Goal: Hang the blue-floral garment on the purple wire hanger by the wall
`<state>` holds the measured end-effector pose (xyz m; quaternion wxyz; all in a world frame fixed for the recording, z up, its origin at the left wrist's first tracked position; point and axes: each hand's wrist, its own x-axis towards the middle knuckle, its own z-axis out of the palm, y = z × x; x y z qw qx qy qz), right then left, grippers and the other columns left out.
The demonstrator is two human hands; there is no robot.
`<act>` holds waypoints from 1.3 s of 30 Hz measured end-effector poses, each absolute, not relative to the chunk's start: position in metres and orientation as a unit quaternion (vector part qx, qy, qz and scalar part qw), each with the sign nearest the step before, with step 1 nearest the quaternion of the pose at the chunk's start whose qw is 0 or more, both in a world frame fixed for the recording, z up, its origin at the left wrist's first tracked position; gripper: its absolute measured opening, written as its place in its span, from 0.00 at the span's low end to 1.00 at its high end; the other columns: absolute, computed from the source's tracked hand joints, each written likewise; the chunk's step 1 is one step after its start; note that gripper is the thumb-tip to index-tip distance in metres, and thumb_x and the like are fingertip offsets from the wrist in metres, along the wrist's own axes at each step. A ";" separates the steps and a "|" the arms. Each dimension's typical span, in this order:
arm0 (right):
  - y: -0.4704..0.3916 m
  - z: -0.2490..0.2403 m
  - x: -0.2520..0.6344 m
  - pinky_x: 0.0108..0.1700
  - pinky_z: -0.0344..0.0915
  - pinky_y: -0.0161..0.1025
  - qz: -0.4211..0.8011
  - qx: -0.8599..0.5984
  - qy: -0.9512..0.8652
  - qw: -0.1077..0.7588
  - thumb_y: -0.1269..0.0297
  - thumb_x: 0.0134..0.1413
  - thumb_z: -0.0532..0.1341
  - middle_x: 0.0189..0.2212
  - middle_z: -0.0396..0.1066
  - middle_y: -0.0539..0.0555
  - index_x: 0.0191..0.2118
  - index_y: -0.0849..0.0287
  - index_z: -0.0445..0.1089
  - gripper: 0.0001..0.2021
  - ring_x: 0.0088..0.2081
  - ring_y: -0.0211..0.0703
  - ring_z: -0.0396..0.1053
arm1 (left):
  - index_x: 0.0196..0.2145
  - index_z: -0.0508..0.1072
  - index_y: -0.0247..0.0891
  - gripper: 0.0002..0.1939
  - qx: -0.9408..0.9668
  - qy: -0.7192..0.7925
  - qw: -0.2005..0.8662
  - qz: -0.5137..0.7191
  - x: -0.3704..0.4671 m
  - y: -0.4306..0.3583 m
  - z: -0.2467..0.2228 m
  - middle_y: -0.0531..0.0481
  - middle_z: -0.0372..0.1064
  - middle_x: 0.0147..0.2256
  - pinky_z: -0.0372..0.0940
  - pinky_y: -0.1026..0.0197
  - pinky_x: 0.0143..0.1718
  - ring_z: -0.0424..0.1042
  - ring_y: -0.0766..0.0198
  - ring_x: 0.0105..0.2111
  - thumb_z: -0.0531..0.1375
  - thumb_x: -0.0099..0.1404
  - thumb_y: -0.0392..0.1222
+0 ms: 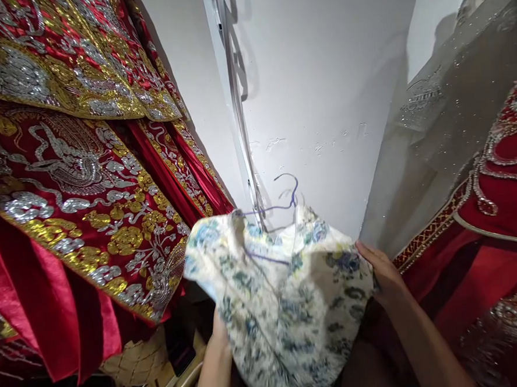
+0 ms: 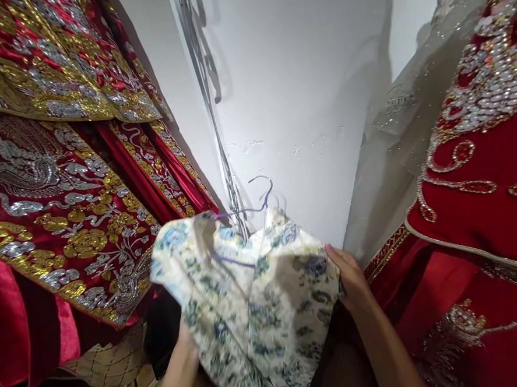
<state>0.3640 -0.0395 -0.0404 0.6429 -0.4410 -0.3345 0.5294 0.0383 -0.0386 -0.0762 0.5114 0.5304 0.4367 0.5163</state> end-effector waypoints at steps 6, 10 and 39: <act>-0.009 -0.010 0.330 0.29 0.73 0.42 0.523 -0.426 -0.378 0.634 0.46 0.49 0.67 0.26 0.78 0.55 0.37 0.58 0.77 0.19 0.31 0.55 0.78 | 0.58 0.71 0.42 0.43 0.382 0.504 0.576 0.519 0.027 -0.079 -0.123 0.39 0.73 0.53 0.53 0.43 0.65 0.63 0.42 0.62 0.72 0.46 0.60; -0.020 -0.027 0.315 0.28 0.72 0.42 0.531 -0.430 -0.404 0.609 0.43 0.48 0.67 0.25 0.78 0.54 0.34 0.58 0.76 0.20 0.31 0.55 0.77 | 0.60 0.69 0.39 0.43 0.389 0.515 0.552 0.528 0.046 -0.099 -0.140 0.38 0.73 0.54 0.47 0.44 0.68 0.60 0.43 0.64 0.73 0.48 0.53; -0.086 -0.138 0.241 0.28 0.50 0.37 0.483 -0.481 -0.599 0.420 0.44 0.63 0.54 0.21 0.49 0.44 0.25 0.53 0.51 0.22 0.24 0.39 0.52 | 0.59 0.70 0.37 0.24 0.558 0.533 0.388 0.504 0.103 -0.133 -0.155 0.38 0.65 0.61 0.50 0.47 0.67 0.58 0.49 0.65 0.58 0.68 0.46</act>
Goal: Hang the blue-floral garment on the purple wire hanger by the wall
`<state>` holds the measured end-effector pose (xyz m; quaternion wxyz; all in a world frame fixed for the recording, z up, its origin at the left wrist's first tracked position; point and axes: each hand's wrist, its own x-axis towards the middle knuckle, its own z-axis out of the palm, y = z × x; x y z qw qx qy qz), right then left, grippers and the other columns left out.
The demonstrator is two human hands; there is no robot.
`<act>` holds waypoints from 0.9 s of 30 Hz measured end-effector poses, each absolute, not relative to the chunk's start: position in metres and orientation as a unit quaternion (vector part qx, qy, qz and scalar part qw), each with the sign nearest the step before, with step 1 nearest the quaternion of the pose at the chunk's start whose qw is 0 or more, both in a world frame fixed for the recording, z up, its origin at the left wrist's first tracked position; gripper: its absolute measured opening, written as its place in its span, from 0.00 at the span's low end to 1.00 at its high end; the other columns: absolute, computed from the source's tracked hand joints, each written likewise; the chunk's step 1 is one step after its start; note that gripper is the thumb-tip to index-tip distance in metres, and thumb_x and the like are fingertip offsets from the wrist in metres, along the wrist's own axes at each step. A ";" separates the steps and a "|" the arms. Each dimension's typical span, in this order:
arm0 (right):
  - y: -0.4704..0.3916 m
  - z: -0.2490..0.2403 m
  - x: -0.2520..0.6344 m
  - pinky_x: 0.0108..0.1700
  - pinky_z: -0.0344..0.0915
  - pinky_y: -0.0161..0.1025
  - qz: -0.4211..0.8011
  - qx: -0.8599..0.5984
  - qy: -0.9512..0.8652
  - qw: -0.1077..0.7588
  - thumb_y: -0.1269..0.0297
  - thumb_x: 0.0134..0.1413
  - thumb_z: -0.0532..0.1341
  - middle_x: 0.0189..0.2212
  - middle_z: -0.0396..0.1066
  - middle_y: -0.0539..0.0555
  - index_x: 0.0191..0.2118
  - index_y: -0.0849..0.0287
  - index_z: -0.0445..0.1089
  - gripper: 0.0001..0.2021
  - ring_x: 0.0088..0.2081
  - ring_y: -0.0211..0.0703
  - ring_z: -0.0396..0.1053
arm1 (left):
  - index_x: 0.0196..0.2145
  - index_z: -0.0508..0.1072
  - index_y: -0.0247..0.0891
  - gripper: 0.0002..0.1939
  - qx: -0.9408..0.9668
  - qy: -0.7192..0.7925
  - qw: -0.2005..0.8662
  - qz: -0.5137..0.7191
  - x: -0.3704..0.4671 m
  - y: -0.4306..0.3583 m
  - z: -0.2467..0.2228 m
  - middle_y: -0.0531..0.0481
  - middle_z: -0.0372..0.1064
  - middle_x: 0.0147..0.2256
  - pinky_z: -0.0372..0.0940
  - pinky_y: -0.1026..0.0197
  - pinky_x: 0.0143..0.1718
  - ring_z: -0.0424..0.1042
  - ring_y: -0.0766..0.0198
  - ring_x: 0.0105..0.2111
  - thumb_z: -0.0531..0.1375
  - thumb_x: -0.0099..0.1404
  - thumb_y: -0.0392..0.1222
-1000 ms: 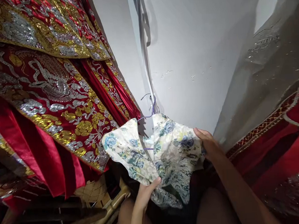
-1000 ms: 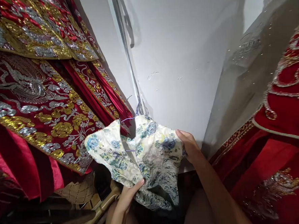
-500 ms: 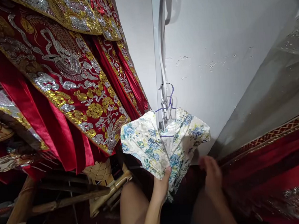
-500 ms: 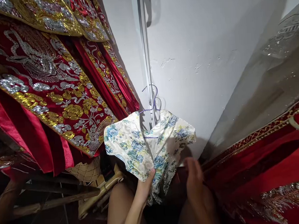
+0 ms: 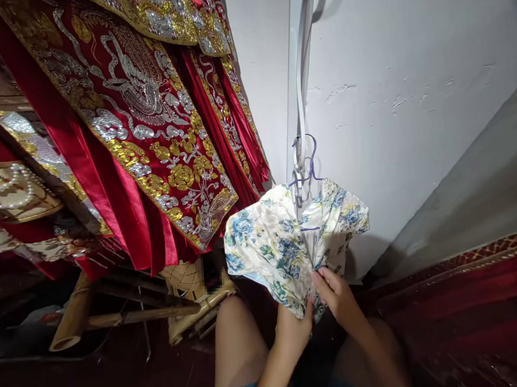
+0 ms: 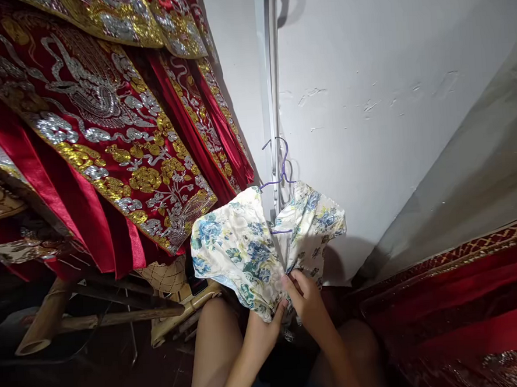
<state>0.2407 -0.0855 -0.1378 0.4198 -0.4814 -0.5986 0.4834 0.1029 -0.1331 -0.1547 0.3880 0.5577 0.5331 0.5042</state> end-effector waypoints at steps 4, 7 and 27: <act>-0.088 -0.136 0.238 0.28 0.50 0.37 0.469 -0.479 -0.622 0.406 0.45 0.63 0.53 0.22 0.49 0.45 0.26 0.54 0.54 0.21 0.25 0.39 0.52 | 0.54 0.74 0.37 0.20 0.563 0.536 0.393 0.493 0.105 -0.136 -0.150 0.37 0.70 0.57 0.49 0.46 0.68 0.59 0.47 0.65 0.58 0.67 0.45; -0.089 -0.131 0.243 0.30 0.52 0.37 0.436 -0.502 -0.644 0.378 0.47 0.64 0.53 0.23 0.55 0.45 0.32 0.54 0.59 0.16 0.27 0.41 0.56 | 0.53 0.74 0.37 0.20 0.559 0.535 0.403 0.489 0.106 -0.137 -0.145 0.37 0.71 0.56 0.48 0.46 0.68 0.59 0.47 0.65 0.59 0.66 0.45; -0.093 -0.113 0.231 0.23 0.56 0.35 0.602 -0.437 -0.555 0.372 0.54 0.58 0.58 0.14 0.68 0.47 0.28 0.58 0.68 0.13 0.17 0.37 0.61 | 0.46 0.75 0.41 0.11 0.522 0.486 0.336 0.615 0.112 -0.110 -0.137 0.46 0.73 0.43 0.66 0.57 0.47 0.72 0.57 0.44 0.59 0.65 0.38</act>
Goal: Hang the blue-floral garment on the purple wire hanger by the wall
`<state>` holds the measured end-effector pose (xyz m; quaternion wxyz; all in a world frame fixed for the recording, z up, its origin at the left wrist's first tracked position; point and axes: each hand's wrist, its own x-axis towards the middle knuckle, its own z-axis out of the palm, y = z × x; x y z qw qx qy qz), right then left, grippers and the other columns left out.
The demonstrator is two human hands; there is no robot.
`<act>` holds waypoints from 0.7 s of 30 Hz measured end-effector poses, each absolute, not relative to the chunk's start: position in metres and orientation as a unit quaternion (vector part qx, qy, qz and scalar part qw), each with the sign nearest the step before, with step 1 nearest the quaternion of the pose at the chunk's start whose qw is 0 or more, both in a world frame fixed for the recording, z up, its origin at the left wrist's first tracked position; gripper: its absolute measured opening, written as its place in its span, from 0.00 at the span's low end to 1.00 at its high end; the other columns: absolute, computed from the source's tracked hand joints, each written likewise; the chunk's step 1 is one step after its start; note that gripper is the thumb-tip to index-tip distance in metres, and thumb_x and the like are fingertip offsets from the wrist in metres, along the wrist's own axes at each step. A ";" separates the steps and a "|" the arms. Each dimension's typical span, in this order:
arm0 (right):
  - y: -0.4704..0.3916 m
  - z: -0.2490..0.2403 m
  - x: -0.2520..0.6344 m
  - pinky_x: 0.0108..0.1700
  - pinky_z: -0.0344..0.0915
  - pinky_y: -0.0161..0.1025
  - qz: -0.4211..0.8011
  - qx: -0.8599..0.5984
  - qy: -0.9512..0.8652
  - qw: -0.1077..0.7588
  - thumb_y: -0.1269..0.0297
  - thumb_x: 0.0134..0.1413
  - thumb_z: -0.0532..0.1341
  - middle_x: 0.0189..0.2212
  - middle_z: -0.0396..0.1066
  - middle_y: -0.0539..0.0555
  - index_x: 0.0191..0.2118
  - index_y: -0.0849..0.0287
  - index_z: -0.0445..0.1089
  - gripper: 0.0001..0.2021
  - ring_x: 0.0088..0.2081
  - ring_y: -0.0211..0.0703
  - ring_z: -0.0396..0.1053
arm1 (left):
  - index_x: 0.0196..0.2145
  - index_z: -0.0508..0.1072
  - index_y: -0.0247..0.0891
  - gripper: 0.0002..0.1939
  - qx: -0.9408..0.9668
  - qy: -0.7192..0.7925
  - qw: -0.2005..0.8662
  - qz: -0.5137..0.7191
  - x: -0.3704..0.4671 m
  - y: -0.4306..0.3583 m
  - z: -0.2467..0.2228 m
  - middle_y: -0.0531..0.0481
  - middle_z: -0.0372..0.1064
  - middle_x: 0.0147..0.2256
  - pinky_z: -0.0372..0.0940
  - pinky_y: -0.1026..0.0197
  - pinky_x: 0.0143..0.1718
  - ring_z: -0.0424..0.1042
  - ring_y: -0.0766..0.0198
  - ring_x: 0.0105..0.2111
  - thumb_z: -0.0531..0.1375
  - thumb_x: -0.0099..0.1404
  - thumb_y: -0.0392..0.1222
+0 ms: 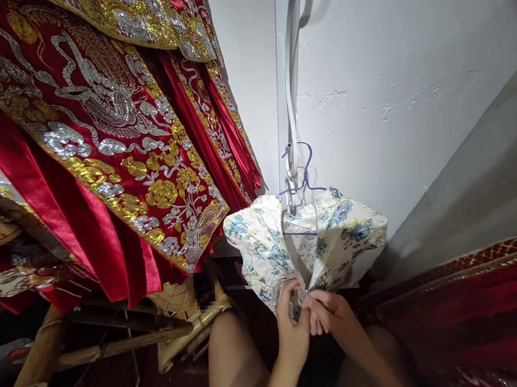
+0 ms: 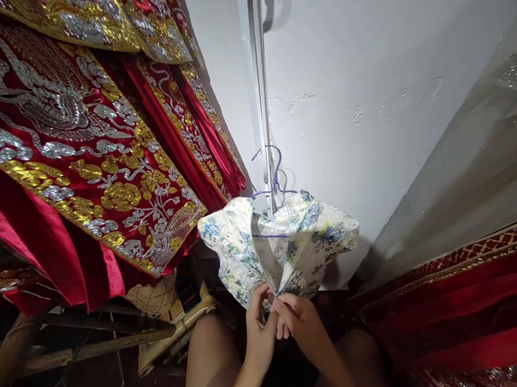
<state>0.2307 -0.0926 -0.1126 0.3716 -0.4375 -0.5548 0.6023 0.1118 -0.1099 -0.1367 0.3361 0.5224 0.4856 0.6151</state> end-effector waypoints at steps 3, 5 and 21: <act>-0.088 -0.107 0.230 0.22 0.56 0.34 0.615 -0.433 -0.550 0.363 0.54 0.58 0.56 0.13 0.70 0.48 0.29 0.58 0.69 0.14 0.15 0.37 0.61 | 0.42 0.75 0.39 0.09 0.547 0.470 0.394 0.569 0.108 -0.104 -0.133 0.50 0.72 0.34 0.64 0.61 0.40 0.71 0.61 0.36 0.58 0.65 0.35; -0.084 -0.102 0.230 0.21 0.55 0.34 0.615 -0.432 -0.558 0.352 0.55 0.58 0.56 0.15 0.72 0.50 0.29 0.59 0.70 0.14 0.16 0.37 0.61 | 0.33 0.74 0.37 0.05 0.555 0.466 0.398 0.562 0.104 -0.098 -0.131 0.52 0.69 0.28 0.62 0.63 0.36 0.67 0.63 0.31 0.57 0.65 0.35; -0.014 0.028 0.220 0.17 0.50 0.33 0.511 -0.389 -0.494 0.586 0.53 0.51 0.63 0.13 0.67 0.50 0.28 0.60 0.72 0.13 0.14 0.33 0.55 | 0.26 0.71 0.37 0.10 0.646 0.479 0.325 0.497 0.086 -0.076 -0.146 0.50 0.69 0.27 0.60 0.62 0.33 0.68 0.62 0.30 0.60 0.65 0.40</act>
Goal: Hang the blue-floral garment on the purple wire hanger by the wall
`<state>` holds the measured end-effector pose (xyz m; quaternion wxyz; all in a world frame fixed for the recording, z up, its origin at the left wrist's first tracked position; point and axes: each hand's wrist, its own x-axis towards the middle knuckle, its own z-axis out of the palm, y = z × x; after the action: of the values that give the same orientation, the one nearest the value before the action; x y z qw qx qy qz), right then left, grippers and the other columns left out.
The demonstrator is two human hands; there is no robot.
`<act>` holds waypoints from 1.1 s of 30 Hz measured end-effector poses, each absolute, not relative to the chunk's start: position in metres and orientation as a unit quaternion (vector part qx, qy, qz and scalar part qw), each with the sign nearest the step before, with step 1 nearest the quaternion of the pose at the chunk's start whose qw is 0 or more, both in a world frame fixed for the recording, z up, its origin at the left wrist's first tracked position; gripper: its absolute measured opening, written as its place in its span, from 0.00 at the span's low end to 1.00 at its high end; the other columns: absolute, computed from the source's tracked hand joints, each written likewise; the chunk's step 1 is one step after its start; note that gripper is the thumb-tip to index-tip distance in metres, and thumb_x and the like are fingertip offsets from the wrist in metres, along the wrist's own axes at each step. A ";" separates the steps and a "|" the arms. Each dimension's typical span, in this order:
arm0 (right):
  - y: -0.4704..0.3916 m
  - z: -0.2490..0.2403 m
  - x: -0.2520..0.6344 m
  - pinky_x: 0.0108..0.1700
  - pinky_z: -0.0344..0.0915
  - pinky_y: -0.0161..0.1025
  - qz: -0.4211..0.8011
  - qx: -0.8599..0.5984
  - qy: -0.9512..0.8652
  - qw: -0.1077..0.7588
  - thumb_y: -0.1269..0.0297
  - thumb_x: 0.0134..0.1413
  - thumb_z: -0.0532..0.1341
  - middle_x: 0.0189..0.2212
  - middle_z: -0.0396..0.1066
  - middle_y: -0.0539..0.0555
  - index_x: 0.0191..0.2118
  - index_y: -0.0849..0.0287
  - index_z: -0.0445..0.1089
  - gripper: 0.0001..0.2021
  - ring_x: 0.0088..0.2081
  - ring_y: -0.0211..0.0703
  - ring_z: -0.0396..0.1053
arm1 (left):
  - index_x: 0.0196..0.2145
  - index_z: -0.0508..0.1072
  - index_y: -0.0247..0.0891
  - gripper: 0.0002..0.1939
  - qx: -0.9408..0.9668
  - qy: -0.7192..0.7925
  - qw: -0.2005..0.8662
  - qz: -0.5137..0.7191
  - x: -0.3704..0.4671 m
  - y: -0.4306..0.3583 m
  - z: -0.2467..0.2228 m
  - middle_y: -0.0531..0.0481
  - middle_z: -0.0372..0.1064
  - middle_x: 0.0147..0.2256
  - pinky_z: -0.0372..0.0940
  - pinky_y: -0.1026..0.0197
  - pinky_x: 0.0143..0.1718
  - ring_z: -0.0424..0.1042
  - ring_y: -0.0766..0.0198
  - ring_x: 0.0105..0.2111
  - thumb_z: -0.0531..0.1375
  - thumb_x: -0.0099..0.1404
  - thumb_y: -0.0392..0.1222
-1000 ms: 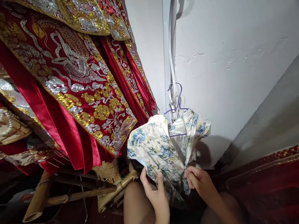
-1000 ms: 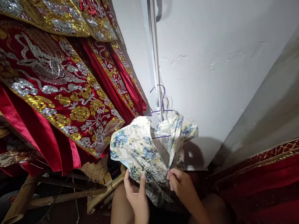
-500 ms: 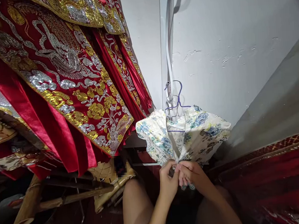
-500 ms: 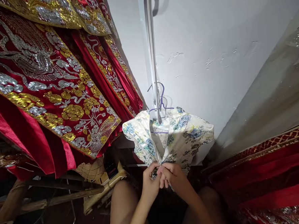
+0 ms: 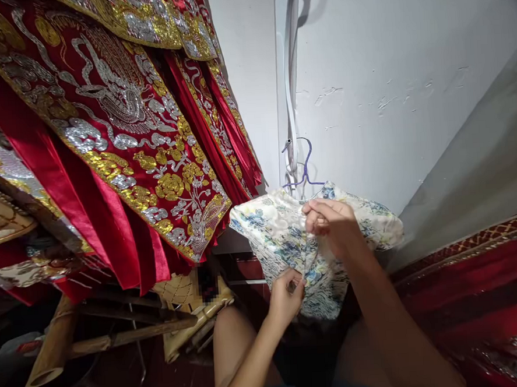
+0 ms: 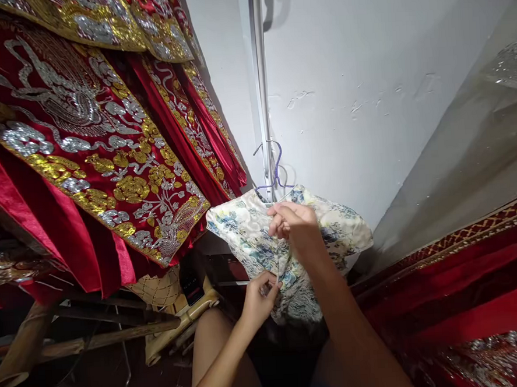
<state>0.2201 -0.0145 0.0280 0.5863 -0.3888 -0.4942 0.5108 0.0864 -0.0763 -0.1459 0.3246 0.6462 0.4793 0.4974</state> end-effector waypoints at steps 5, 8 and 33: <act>-0.034 0.016 0.220 0.22 0.57 0.34 0.464 -0.397 -0.571 0.549 0.55 0.58 0.59 0.15 0.69 0.48 0.30 0.58 0.73 0.13 0.17 0.35 0.59 | 0.56 0.70 0.39 0.20 0.579 0.445 0.249 0.635 0.076 -0.057 -0.078 0.53 0.72 0.30 0.63 0.55 0.50 0.72 0.62 0.35 0.61 0.67 0.42; -0.035 0.022 0.222 0.23 0.58 0.34 0.431 -0.400 -0.590 0.554 0.57 0.58 0.58 0.15 0.68 0.48 0.28 0.58 0.73 0.13 0.18 0.36 0.60 | 0.60 0.68 0.40 0.21 0.653 0.391 0.162 0.628 0.076 -0.036 -0.024 0.50 0.71 0.34 0.65 0.58 0.45 0.70 0.63 0.35 0.58 0.70 0.42; -0.025 -0.031 0.221 0.23 0.54 0.36 0.416 -0.439 -0.591 0.534 0.61 0.57 0.55 0.13 0.60 0.46 0.20 0.55 0.65 0.15 0.17 0.37 0.56 | 0.35 0.71 0.37 0.07 0.553 0.427 -0.013 0.715 0.045 0.000 0.020 0.51 0.68 0.33 0.61 0.61 0.40 0.67 0.64 0.35 0.58 0.70 0.43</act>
<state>0.2208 -0.0248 -0.0308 0.5339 -0.4388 -0.5912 0.4158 0.0454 0.0002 0.0205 -0.0131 0.5530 0.4267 0.7155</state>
